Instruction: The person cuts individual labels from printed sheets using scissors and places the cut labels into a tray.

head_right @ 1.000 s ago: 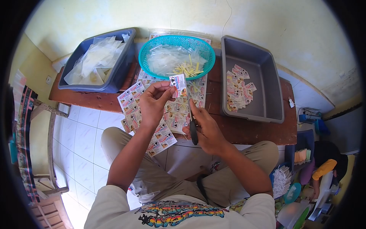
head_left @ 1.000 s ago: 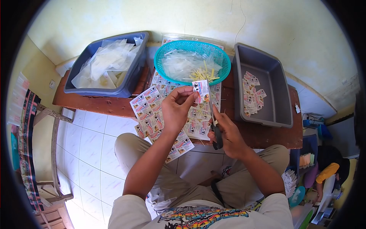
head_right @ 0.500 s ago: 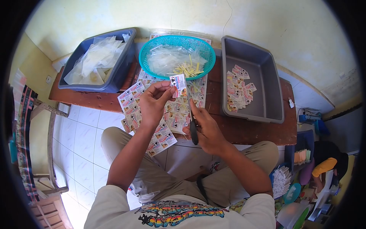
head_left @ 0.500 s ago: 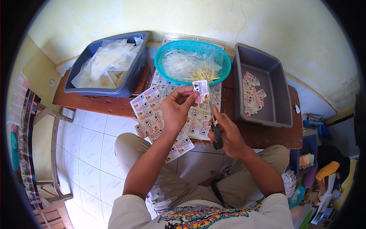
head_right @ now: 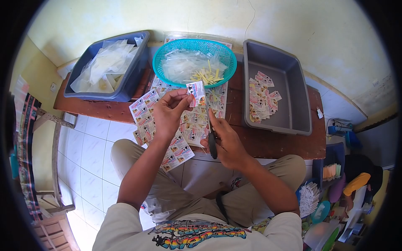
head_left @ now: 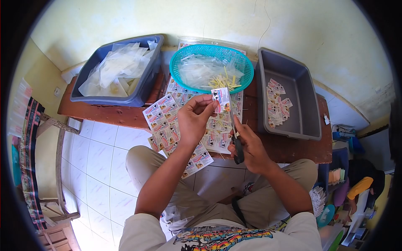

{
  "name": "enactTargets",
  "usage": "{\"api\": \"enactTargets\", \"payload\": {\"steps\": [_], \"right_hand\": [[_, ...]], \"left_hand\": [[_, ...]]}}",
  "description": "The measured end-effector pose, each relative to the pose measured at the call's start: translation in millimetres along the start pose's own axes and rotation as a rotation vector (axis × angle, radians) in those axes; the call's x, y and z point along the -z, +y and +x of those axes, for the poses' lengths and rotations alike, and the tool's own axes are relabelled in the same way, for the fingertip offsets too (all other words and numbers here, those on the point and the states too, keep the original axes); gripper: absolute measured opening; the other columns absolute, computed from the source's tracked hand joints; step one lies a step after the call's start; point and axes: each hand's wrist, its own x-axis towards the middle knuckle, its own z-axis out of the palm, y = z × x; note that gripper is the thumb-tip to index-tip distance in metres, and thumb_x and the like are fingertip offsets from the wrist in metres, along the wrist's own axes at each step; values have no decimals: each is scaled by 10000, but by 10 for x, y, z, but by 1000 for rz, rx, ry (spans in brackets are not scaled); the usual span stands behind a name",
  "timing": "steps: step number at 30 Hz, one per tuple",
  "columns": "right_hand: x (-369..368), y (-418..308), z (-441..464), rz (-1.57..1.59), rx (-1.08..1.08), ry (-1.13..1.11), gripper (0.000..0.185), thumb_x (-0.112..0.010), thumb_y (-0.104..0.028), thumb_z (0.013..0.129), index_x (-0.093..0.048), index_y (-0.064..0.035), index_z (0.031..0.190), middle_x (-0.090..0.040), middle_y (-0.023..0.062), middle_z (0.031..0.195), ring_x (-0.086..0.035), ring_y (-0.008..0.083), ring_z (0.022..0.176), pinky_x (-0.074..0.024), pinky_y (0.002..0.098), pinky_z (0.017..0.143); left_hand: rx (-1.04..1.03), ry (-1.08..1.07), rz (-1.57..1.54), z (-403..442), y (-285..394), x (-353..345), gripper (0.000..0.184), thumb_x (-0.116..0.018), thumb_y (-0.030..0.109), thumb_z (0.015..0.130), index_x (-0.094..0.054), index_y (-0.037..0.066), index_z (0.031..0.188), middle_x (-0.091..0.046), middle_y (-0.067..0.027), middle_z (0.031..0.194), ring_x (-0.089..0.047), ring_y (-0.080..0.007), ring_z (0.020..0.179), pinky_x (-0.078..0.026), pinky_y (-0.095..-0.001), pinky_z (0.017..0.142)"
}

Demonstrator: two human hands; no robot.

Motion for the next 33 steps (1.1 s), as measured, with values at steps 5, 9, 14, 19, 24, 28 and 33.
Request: {"api": "enactTargets", "payload": {"steps": [5,9,14,19,24,28,33], "right_hand": [[-3,-7,-6,-2,-9,3,873,-741,-174,1001,-219,-49,1690,-501,104,1125,-572,123,853,-555,290,768],[5,-34,-6,-41,9,-1,876,-744,-162,998,-218,-51,1691,-502,101,1125,-576,121,846,-556,289,766],[7,-17,-5,-50,22,2,878,-750,-162,995,-224,-52,1690,-507,108,1129,-578,123,841,-554,288,763],[4,6,-11,-71,30,11,875,-758,-167,988,-241,-48,1685,-514,106,1117,-566,122,845,-540,280,767],[15,17,-11,-81,23,14,876,-764,-171,983,-250,-44,1682,-516,102,1094,-554,125,833,-522,272,766],[20,33,-9,-108,41,13,883,-770,-170,978,-251,-45,1681,-514,98,1080,-551,127,827,-518,276,759],[11,50,-10,-91,38,14,889,-773,-166,976,-247,-47,1683,-510,97,1081,-563,125,827,-527,281,751]], "left_hand": [[-2,13,6,-8,14,-13,239,-782,19,952,-706,-75,1158,-770,-129,1013,-734,-137,882,-625,-287,744],[-3,8,9,-7,18,-8,237,-783,20,951,-707,-75,1154,-769,-128,1008,-735,-138,873,-627,-288,741],[5,3,14,1,17,0,236,-783,21,952,-711,-76,1154,-772,-129,1010,-737,-137,870,-628,-287,741],[7,4,9,-5,26,-5,232,-783,27,954,-715,-77,1150,-774,-129,1010,-737,-136,868,-629,-287,743],[8,2,0,5,13,8,238,-787,33,953,-716,-78,1152,-775,-129,1009,-737,-137,866,-630,-289,744],[10,-5,0,2,22,11,241,-787,34,954,-716,-82,1153,-777,-133,1008,-740,-140,870,-632,-291,745],[16,-3,6,3,20,16,240,-782,33,956,-715,-83,1156,-777,-137,1009,-742,-144,874,-635,-297,756]]}}
